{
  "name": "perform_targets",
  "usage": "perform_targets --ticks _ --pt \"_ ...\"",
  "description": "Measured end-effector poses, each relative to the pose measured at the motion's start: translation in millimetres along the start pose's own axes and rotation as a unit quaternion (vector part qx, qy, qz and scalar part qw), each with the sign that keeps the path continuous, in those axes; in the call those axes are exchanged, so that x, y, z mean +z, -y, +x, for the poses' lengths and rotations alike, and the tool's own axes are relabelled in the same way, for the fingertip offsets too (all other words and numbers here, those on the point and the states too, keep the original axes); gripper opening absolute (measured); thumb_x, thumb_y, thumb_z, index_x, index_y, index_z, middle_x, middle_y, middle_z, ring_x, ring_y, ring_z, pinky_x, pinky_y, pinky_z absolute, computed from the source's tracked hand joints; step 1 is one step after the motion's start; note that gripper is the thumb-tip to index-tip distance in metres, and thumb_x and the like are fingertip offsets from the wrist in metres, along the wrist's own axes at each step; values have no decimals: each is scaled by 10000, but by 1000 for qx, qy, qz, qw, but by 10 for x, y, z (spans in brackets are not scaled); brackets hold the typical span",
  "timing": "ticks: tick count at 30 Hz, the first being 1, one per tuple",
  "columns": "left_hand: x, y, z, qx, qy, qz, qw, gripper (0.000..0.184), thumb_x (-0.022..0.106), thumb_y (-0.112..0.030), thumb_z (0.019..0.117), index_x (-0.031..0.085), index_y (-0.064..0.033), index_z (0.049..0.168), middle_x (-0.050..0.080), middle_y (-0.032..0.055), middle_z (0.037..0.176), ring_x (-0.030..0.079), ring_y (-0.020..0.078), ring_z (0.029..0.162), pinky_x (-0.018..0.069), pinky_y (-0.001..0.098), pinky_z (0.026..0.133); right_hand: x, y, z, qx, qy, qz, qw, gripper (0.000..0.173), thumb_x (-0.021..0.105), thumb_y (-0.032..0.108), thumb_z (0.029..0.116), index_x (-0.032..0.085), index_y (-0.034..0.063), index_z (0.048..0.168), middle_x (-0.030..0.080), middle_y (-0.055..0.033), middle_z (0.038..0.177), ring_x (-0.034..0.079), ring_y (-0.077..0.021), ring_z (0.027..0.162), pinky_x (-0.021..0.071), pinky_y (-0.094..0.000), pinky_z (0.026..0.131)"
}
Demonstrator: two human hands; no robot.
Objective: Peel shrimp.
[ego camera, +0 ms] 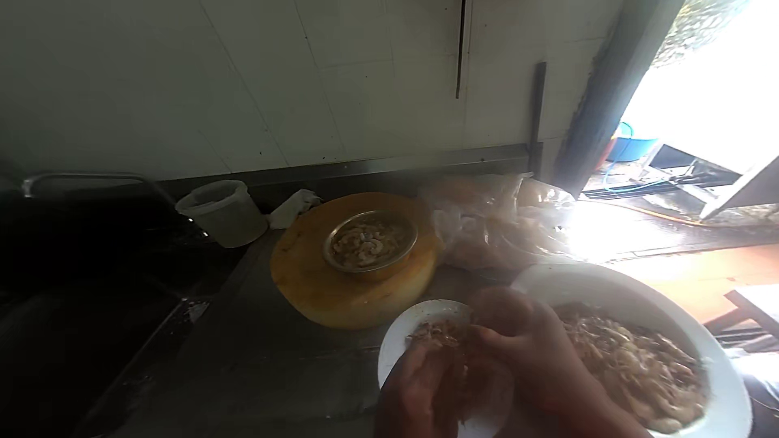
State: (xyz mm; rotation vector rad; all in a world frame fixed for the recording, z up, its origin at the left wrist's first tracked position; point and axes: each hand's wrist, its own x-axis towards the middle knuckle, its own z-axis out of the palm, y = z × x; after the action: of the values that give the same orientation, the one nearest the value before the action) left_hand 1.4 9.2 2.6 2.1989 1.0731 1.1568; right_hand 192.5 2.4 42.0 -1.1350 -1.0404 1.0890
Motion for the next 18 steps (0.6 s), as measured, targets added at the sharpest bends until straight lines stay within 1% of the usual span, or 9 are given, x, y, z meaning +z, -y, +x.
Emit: perform_targets --ticks 2,4,5,7,9,11,13,15,18 --pt "-81 107 -82 -48 17 -68 996 179 672 -188 983 780 -76 1072 703 35 1014 685 70 883 611 237 762 47 -18 17 -30 -9 48 998 290 796 47 830 695 56 1101 715 -151 843 723 -267 695 654 -420 668" --pt "-162 173 -130 -107 29 -129 985 195 654 -177 1000 775 -68 1106 701 34 1015 686 78 827 617 241 715 21 -18 58 -56 6 -14 998 248 801 109 870 704 74 1096 725 -130 859 731 -252 723 658 -400 687" --pt "-207 201 -145 -132 34 -149 979 204 640 -176 1011 769 -66 1125 698 33 1013 684 91 801 617 254 697 -9 -35 75 -68 24 -120 990 231 803 217 902 720 121 1094 749 -59 906 746 -194 788 665 -355 725" --pt "-296 251 -150 -157 39 -164 973 217 605 -170 1028 753 -57 1137 695 36 1017 679 112 796 612 274 702 -43 -90 78 -97 70 -330 936 279 726 443 945 754 248 1143 732 96 1136 697 -56 1060 622 -302 907" --pt "-366 292 -135 -156 50 -161 973 239 574 -190 1047 746 -60 1149 689 33 1027 671 110 804 604 269 711 -19 -118 67 -143 134 -377 905 310 683 441 972 744 264 1219 675 90 1312 604 -67 1248 550 -333 1034" --pt "-389 305 -124 -145 66 -159 974 258 549 -206 1059 743 -66 1157 680 28 1016 665 106 798 598 261 700 31 -119 66 -161 205 -332 907 300 716 348 973 721 214 1241 696 49 1246 654 -80 1166 592 -318 987" --pt "-389 306 -123 -116 90 -160 976 268 526 -197 1069 736 -55 1158 675 36 1017 663 107 820 594 267 716 98 -147 59 -160 244 -294 910 205 720 290 976 732 178 1148 717 42 1109 693 -64 1012 624 -278 880" --pt "-379 293 -139 -93 116 -159 976 272 518 -201 1074 733 -45 1133 675 48 1026 667 109 857 597 273 749 126 -199 25 -168 252 -259 917 126 731 238 967 747 141 1045 717 29 997 700 -56 905 634 -252 797" --pt "-344 289 -196 -88 141 -176 970 240 572 -184 1054 743 -40 1140 684 58 1039 674 107 873 604 273 755 112 -353 -79 -191 224 -228 928 89 796 193 891 758 131 941 714 32 903 689 -47 816 624 -244 714"
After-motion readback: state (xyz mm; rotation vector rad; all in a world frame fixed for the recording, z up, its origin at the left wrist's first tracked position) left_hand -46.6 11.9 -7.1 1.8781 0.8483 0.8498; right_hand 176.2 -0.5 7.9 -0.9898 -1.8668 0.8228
